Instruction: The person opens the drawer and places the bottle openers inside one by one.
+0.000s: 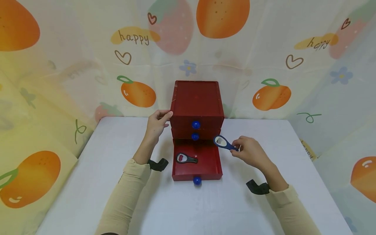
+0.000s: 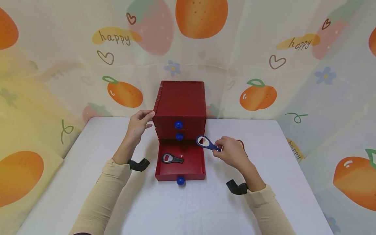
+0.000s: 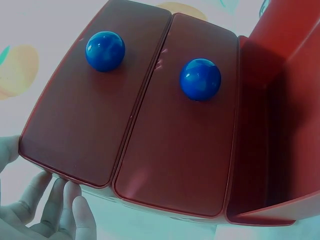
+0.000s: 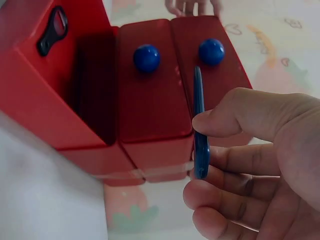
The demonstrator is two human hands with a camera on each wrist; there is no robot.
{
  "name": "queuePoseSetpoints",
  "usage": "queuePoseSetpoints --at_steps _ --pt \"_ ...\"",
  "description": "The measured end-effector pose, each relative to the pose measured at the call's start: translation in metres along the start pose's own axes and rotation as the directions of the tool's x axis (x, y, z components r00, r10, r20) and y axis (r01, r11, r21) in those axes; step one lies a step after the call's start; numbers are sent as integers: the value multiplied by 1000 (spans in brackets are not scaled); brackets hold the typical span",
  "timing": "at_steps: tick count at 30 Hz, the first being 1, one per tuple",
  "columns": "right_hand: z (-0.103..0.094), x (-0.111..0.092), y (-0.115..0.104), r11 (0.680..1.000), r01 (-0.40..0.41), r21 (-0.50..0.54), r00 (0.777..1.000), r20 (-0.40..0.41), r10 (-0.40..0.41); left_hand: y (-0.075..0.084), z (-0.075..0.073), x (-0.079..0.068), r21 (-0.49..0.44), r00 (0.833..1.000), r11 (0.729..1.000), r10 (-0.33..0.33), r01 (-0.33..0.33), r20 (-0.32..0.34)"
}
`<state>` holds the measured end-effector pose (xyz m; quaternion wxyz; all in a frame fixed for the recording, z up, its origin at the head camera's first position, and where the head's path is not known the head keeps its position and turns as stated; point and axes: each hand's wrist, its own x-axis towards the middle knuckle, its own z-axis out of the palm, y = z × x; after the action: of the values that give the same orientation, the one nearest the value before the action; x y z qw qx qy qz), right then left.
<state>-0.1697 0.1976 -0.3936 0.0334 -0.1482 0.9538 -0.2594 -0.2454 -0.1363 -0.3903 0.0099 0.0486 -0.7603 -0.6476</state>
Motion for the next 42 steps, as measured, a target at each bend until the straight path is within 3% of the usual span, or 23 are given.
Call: queuePoseSetpoints --at_steps 10,27,42 --pt "16 9 -11 998 59 -25 996 62 -57 0 0 1 -5 1000 1000 -4 4 -6" --pt "51 27 -33 965 250 -77 963 128 -239 1 1 1 9 1000 1000 -14 14 -11" --pt "87 39 -53 962 261 -77 948 210 -240 -2 1 3 1 1000 1000 -4 4 -11"
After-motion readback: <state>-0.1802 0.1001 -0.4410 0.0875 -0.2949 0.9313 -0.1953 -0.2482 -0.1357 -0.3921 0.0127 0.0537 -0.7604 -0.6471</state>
